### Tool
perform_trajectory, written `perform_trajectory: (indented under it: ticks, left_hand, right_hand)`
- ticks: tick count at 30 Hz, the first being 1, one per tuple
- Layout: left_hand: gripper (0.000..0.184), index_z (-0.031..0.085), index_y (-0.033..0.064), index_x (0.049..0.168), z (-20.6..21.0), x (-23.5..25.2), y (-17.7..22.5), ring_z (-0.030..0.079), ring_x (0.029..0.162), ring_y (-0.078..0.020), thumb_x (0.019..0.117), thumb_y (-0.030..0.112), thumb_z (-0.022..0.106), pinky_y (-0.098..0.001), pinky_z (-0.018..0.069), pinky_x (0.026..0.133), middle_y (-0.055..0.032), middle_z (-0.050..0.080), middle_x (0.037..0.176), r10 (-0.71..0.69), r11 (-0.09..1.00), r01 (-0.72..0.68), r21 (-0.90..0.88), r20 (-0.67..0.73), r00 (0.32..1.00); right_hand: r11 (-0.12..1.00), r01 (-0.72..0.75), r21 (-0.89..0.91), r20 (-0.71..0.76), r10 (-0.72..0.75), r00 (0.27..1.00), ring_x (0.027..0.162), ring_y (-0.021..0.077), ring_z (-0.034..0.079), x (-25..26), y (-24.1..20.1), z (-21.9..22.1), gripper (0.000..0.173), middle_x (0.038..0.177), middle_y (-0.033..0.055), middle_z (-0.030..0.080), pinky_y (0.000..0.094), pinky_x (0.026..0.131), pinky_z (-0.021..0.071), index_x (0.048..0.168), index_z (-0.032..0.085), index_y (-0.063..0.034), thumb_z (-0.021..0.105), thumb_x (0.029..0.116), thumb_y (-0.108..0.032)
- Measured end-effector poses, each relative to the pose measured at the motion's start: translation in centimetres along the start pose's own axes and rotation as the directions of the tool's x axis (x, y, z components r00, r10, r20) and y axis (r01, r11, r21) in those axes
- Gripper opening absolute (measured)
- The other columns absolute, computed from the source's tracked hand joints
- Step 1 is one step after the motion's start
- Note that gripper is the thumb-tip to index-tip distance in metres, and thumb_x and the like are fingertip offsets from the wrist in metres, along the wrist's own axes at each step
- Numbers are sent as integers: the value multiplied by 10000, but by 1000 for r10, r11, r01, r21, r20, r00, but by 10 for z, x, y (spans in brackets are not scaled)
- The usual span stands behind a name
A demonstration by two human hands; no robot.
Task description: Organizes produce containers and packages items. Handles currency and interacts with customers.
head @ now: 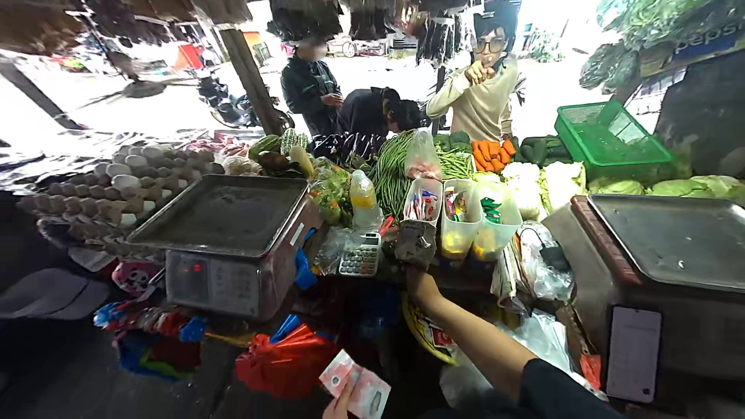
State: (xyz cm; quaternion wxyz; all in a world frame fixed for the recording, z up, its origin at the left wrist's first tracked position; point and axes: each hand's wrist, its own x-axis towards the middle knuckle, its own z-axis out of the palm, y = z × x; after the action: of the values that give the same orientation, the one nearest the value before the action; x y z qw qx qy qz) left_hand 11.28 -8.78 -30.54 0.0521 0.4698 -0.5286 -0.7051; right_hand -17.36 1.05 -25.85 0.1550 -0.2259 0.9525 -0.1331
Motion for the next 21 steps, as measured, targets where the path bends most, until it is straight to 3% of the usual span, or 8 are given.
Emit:
perform_trajectory:
  ticks: [6, 8, 10, 12, 14, 16, 19, 21]
  left_hand:
    - [362, 664, 25, 1156, 39, -24, -9, 690, 781, -104, 1087, 335, 492, -274, 553, 654, -84, 738, 957, 7, 997, -10, -81, -43, 999]
    - [363, 660, 1, 1178, 48, -31, -15, 697, 913, -127, 1079, 317, 511, -324, 571, 801, -105, 734, 1042, 31, 996, -39, -75, -110, 993]
    - [391, 641, -58, 1219, 53, -36, -21, 655, 1100, -205, 1071, 284, 523, -433, 515, 998, -176, 693, 1178, 70, 995, -82, -56, -183, 981]
    - [410, 656, -63, 1202, 57, -42, -27, 665, 1112, -243, 1067, 305, 537, -476, 513, 1008, -194, 698, 1177, 63, 997, -73, -32, -246, 967]
    - [416, 670, -43, 1172, 56, -47, -34, 700, 984, -217, 1077, 333, 519, -440, 567, 898, -163, 722, 1086, 44, 998, -54, -30, -266, 963]
    - [394, 674, -18, 1078, 56, -55, -34, 652, 647, -130, 1085, 338, 507, -309, 565, 611, -85, 697, 807, 31, 998, -46, -41, -307, 951]
    - [381, 655, 8, 982, 52, -73, -38, 492, 481, -85, 1084, 343, 504, -260, 435, 476, -14, 568, 621, 11, 998, -32, -53, -351, 936]
    - [385, 658, 23, 938, 53, -82, -47, 448, 464, -64, 1075, 354, 518, -245, 392, 457, 3, 555, 606, 36, 996, -63, -61, -366, 930]
  right_hand:
    - [986, 169, 8, 129, -169, 977, 1235, 434, 614, -2, 5, -11, 396, 1382, 255, 587, 594, 994, 521, 1420, 519, 10, 478, 1036, -77]
    - [944, 290, 158, 184, -317, 930, 1234, 400, 613, -14, -8, -45, 395, 1321, 243, 629, 591, 1032, 495, 1349, 599, -2, 604, 993, -172]
    - [811, 483, 331, 56, -528, 847, 1039, 317, 683, -35, -31, -116, 287, 1071, 187, 712, 528, 943, 536, 1138, 697, -4, 710, 930, -201]
    - [628, 654, 422, -230, -624, 747, 901, 225, 707, -48, -36, -192, 189, 968, 115, 738, 454, 858, 575, 1076, 718, -16, 722, 925, -129]
    - [480, 800, 360, -564, -571, 597, 814, 195, 723, -26, -24, -256, 194, 986, 105, 752, 431, 764, 620, 1102, 717, -6, 707, 912, -43]
    - [489, 828, 275, -751, -428, 503, 820, 193, 727, 16, -3, -320, 248, 1050, 134, 739, 417, 759, 631, 1192, 688, 7, 642, 968, -89]
    - [601, 704, 379, -819, -136, 557, 873, 186, 722, 94, 42, -388, 314, 1068, 132, 743, 406, 831, 602, 1207, 717, -50, 651, 984, -261]
    - [563, 696, 445, -790, -118, 601, 986, 88, 674, 123, 86, -410, 350, 1142, 104, 702, 276, 909, 556, 1259, 662, -7, 641, 991, -232]
